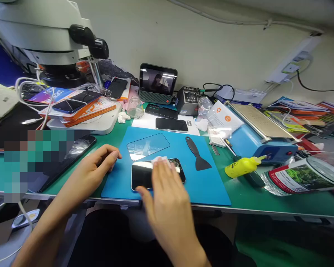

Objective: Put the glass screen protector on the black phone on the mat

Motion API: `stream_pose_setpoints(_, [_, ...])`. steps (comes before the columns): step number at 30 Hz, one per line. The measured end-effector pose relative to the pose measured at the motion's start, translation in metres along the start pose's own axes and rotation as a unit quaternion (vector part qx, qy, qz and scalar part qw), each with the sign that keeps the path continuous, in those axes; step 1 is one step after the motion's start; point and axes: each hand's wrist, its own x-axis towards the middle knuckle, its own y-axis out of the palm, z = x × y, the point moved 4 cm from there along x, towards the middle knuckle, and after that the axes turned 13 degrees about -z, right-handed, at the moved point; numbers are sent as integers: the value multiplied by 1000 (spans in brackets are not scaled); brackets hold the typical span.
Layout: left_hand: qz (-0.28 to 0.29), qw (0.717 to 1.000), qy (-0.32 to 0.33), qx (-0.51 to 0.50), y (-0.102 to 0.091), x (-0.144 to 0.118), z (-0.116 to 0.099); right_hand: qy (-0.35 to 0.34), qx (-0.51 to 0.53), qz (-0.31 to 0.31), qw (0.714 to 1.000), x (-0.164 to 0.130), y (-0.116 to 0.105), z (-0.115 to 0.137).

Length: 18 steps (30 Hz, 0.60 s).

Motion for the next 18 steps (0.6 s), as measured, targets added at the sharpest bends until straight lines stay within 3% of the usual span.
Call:
stream_pose_setpoints(4, [-6,1000,8,2,0,0,2,-76,75,-2,994,-6,-2,29])
stream_pose_setpoints(6, [-4,1000,8,6,0,0,3,-91,69,4,993,-13,-13,20])
stream_pose_setpoints(9, [-3,1000,2,15,0,-1,4,-37,5,1,999,-13,-25,-15])
stream_pose_setpoints(12, [-8,1000,4,16,-1,-2,3,3,-26,13,1000,-1,-21,-40])
stream_pose_setpoints(15, [-16,1000,11,15,-1,-1,2,20,-30,14,999,6,-13,-45])
stream_pose_setpoints(18, [-16,1000,9,20,-1,-1,3,4,-29,5,1000,-4,-20,-41])
